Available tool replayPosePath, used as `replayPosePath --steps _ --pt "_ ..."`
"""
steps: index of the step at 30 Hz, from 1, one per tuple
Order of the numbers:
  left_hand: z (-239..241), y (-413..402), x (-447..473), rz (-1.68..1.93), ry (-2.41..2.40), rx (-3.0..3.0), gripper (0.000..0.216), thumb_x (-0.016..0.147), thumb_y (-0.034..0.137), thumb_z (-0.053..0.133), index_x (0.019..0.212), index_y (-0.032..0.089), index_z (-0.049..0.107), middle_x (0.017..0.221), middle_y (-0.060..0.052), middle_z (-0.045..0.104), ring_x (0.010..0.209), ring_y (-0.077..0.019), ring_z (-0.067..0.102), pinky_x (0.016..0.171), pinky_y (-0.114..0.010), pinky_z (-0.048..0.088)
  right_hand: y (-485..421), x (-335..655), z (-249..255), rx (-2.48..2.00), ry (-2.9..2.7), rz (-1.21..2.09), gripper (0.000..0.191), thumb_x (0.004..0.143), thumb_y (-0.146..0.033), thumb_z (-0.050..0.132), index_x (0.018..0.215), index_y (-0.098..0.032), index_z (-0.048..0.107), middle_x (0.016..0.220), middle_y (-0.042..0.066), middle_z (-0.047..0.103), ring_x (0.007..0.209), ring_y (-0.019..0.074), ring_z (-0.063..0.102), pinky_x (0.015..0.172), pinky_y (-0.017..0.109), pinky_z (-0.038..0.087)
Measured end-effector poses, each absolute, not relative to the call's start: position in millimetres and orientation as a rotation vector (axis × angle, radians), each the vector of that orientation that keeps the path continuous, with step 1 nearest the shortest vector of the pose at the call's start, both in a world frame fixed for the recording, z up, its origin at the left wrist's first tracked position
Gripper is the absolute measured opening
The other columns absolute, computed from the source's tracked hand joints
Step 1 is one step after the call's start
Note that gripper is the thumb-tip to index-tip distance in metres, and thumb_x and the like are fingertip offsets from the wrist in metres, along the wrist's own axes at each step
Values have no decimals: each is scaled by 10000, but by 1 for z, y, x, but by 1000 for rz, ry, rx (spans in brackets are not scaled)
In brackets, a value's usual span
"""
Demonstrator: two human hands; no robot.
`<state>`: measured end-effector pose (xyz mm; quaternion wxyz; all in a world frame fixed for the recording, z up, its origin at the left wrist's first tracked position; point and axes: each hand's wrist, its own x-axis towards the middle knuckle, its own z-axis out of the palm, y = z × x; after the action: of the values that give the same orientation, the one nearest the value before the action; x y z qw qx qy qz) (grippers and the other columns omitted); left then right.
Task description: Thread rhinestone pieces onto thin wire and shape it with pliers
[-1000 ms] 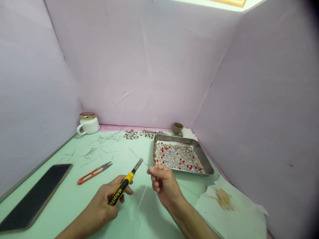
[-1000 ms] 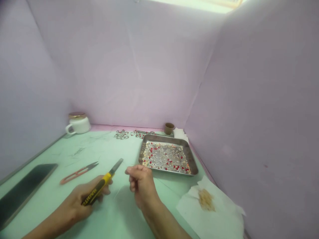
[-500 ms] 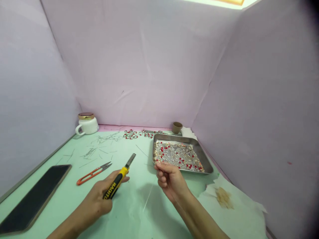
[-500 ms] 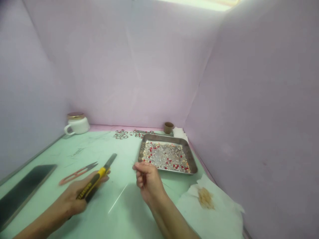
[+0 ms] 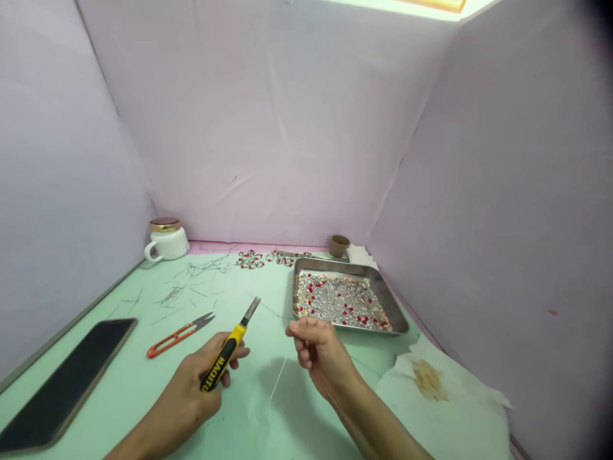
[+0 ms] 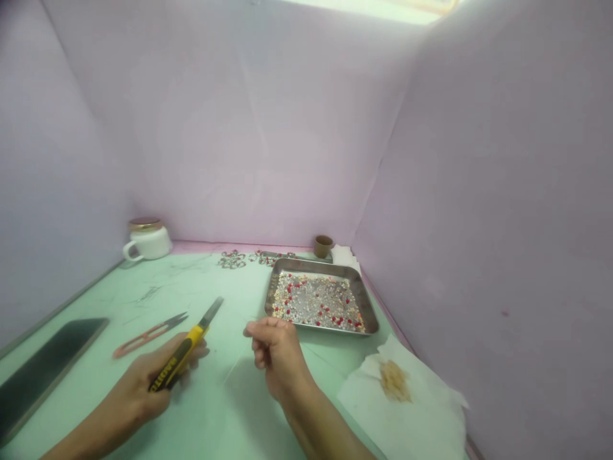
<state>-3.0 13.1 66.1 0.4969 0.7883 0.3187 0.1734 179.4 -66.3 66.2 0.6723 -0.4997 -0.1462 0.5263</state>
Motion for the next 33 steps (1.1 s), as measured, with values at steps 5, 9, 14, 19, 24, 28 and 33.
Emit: replayPosePath --steps 5,9,14,19,24,28,33 --pt "70 19 -5 391 668 1907 674 399 38 356 981 247 625 1137 16 554 1098 -286 440 970 -375 307 -66 183 66 -1108 -306 1168 165 523 -235 658 515 -116 544 383 -55 411 320 11 275 322 157 138" --pt "72 12 -3 279 643 1931 683 407 34 352 1008 241 604 1140 9 555 1180 -273 360 1012 -365 227 -65 181 65 -1121 -310 1170 165 515 -232 656 510 -116 539 374 -58 405 313 11 270 319 159 135" --pt "74 4 0 311 666 1896 687 392 57 315 1009 229 566 1021 0 588 956 -220 520 873 -315 387 -65 177 65 -1139 -330 1182 156 514 -228 647 509 -117 538 365 -58 405 307 16 273 319 167 136" --pt "77 7 0 237 686 1925 447 426 70 334 770 200 587 863 -5 569 637 -142 503 604 -244 435 -65 174 64 -1156 -339 1179 160 504 -235 648 497 -122 536 354 -57 408 293 16 266 317 175 124" --pt "67 34 -11 439 797 1703 218 451 64 391 577 174 531 914 -23 576 706 -171 533 642 -280 449 -68 178 65 -1172 -330 1150 168 490 -235 654 468 -134 522 360 -48 428 287 19 264 312 184 117" --pt "62 61 -24 680 1118 1444 199 545 87 476 706 170 558 1131 -54 511 839 -199 545 651 -275 455 -70 187 67 -1142 -319 1120 171 499 -239 661 478 -129 531 384 -44 440 298 20 283 314 181 144" --pt "56 55 -17 636 1040 1409 319 526 99 499 811 173 621 1195 -63 509 1051 -258 485 809 -317 441 -69 189 66 -1096 -328 1139 176 544 -259 679 549 -117 575 461 -30 482 352 31 373 352 165 241"
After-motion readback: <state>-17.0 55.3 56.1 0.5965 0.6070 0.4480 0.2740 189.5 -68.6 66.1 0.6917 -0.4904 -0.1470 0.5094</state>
